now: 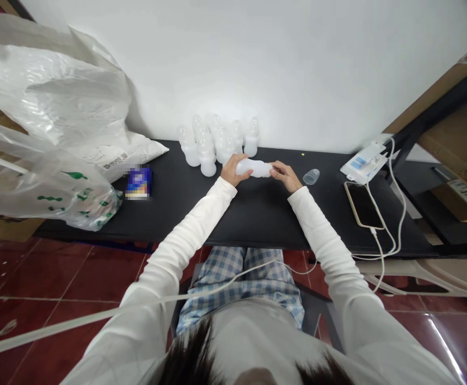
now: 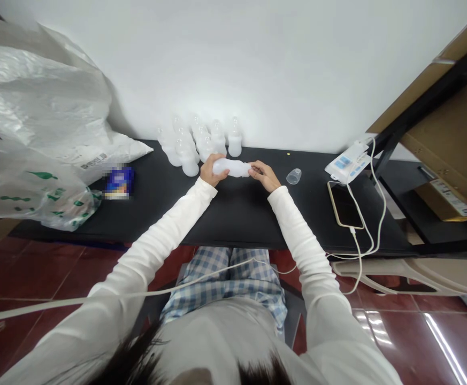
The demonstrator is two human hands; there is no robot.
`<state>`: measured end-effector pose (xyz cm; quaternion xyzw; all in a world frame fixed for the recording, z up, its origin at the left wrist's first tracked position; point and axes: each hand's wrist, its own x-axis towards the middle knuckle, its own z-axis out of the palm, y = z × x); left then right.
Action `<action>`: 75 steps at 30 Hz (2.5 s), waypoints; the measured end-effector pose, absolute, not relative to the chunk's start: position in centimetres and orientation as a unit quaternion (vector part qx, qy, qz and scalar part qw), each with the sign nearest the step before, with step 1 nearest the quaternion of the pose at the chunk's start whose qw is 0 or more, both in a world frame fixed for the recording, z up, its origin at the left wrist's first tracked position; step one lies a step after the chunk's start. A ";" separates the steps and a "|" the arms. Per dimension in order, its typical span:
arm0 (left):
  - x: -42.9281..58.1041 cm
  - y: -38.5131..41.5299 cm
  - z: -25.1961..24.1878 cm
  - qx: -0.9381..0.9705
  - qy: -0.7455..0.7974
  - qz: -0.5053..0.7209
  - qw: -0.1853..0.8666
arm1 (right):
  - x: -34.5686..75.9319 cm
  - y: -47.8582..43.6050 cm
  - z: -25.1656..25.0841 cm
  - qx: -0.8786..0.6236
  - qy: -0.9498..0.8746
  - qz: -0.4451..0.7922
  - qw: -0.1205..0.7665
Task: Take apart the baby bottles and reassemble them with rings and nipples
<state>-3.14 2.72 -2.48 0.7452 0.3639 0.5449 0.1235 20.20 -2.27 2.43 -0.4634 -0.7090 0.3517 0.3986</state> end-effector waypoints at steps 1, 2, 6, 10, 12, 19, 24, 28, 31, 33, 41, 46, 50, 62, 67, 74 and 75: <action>-3.1 2.7 -2.5 0.749 0.359 0.546 0.115 | 20.3 -2.3 2.5 -0.463 -0.711 0.356 0.392; -3.1 2.8 -2.6 0.751 0.353 0.548 0.106 | 20.3 -2.3 2.5 -0.461 -0.714 0.359 0.385; -2.8 2.8 -2.7 0.764 0.316 0.559 0.066 | 20.6 -2.3 2.9 -0.471 -0.723 0.338 0.375; -2.7 2.7 -2.6 0.776 0.315 0.545 0.042 | 22.0 -2.2 3.4 -0.555 -0.711 0.162 0.401; -2.6 2.5 -2.5 0.767 0.328 0.550 0.044 | 23.0 -2.2 3.4 -0.636 -0.661 0.022 0.398; -2.5 1.7 -2.1 0.715 0.399 0.567 0.091 | 24.1 -2.7 2.7 -0.871 -0.453 -0.034 0.185; -2.5 1.8 -1.9 0.677 0.407 0.604 0.107 | 23.8 -2.1 3.1 -0.811 -0.513 0.006 0.280; -2.5 1.9 -2.0 0.653 0.403 0.630 0.121 | 22.2 -1.5 2.9 -0.643 -0.582 0.041 0.496; -2.4 1.9 -2.0 0.638 0.400 0.646 0.123 | 20.1 -1.7 2.0 -0.561 -0.593 0.073 0.573; -2.3 1.8 -2.0 0.629 0.396 0.657 0.123 | 18.7 -2.1 1.3 -0.519 -0.594 0.071 0.610; -1.8 1.4 -2.0 0.615 0.395 0.665 0.152 | 15.8 -3.0 -0.1 -0.460 -0.614 0.015 0.641; -1.3 0.7 -2.2 0.622 0.408 0.644 0.181 | 16.5 -2.7 -0.7 -0.439 -0.653 -0.029 0.617; -1.0 0.4 -2.1 0.609 0.396 0.664 0.178 | 16.7 -2.3 -1.5 -0.408 -0.681 -0.076 0.604; -1.7 0.6 -2.7 0.623 0.346 0.699 0.066 | 13.0 -2.9 0.9 -0.551 -0.562 0.052 0.615; -2.1 1.7 -3.2 0.679 0.327 0.656 0.040 | 13.7 -1.6 0.4 -0.622 -0.512 0.245 0.540; -2.1 1.5 -2.1 0.643 0.369 0.661 0.117 | 14.2 -1.9 0.5 -0.549 -0.535 0.279 0.579; -1.9 1.3 -2.0 0.619 0.387 0.670 0.138 | 14.5 -2.0 0.7 -0.528 -0.568 0.235 0.586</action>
